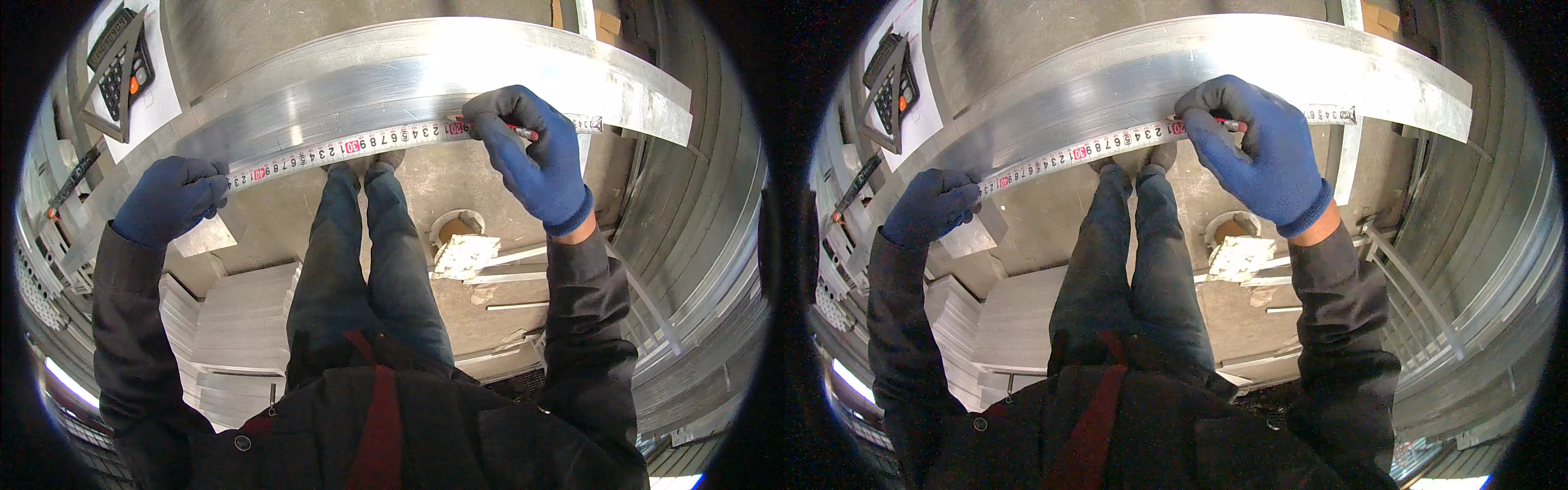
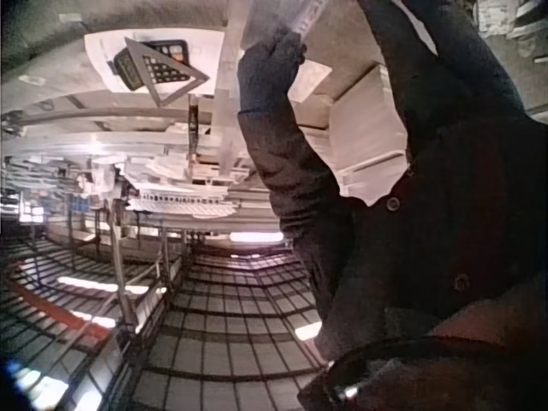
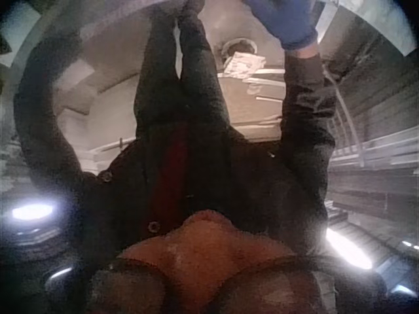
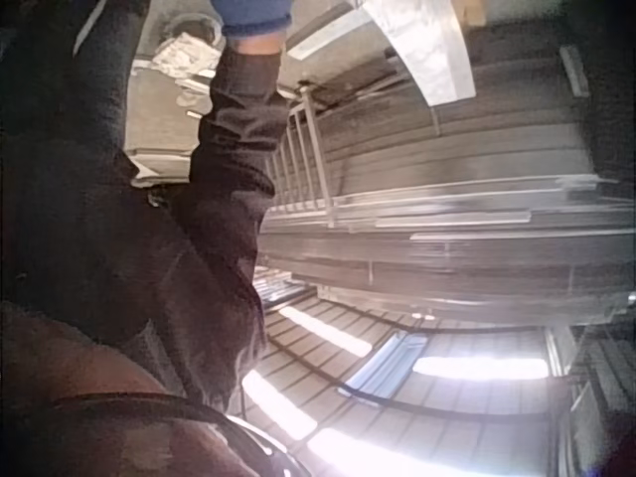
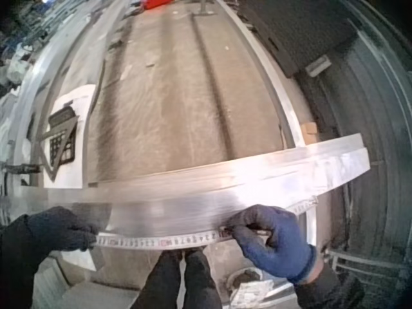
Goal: The person measures a long aluminum profile with a tape measure and marks it with a pencil. Then, using a try square, the person draws perpendicular lines along the profile at measured intervals. The person handles the profile, tape measure, try square, and pencil throughout the task.
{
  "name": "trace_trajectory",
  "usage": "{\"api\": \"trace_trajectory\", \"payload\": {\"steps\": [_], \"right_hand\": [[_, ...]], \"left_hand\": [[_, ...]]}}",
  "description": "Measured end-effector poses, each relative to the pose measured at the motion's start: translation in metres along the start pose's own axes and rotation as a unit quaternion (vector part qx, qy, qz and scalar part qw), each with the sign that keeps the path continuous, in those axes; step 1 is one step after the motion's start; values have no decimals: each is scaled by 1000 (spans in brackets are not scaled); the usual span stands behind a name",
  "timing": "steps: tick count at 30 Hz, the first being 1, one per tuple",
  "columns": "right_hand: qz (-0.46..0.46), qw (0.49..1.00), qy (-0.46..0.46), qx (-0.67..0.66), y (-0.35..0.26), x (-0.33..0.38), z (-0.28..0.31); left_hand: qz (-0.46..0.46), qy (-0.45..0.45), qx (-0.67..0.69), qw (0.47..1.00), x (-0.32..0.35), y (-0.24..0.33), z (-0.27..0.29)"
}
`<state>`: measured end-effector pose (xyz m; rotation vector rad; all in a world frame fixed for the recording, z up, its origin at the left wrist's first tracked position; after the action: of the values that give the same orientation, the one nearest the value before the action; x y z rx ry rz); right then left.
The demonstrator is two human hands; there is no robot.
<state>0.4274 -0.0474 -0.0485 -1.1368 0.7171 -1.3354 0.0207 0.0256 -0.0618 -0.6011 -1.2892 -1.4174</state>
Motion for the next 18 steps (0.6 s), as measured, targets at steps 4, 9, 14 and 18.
{"api": "trace_trajectory", "payload": {"steps": [4, 9, 14, 18], "right_hand": [[-45, 998, -4, -37, 1, 2, -3], [-64, 992, 35, -106, 2, 8, 7], [-29, 972, 211, -103, 4, 30, 55], [-40, 935, 348, -48, 14, 58, 102]], "left_hand": [[-3, 5, -3, 1000, 5, 2, 1], [-18, -3, 19, 1000, 1, 0, 2], [8, 22, 6, 1000, 1, -7, 2], [-6, 6, -3, 1000, 1, -2, 3]]}}
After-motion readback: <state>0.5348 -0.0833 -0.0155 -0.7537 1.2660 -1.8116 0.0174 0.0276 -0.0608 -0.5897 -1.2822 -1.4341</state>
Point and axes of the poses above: each hand's wrist, its own x-axis away from the middle knuckle, its own z-axis out of the back of the hand, y = z × x, the point moved 7 cm from there along -x, towards the middle knuckle, and after that the axes turned 2 degrees about -x, right-handed, at the moved point
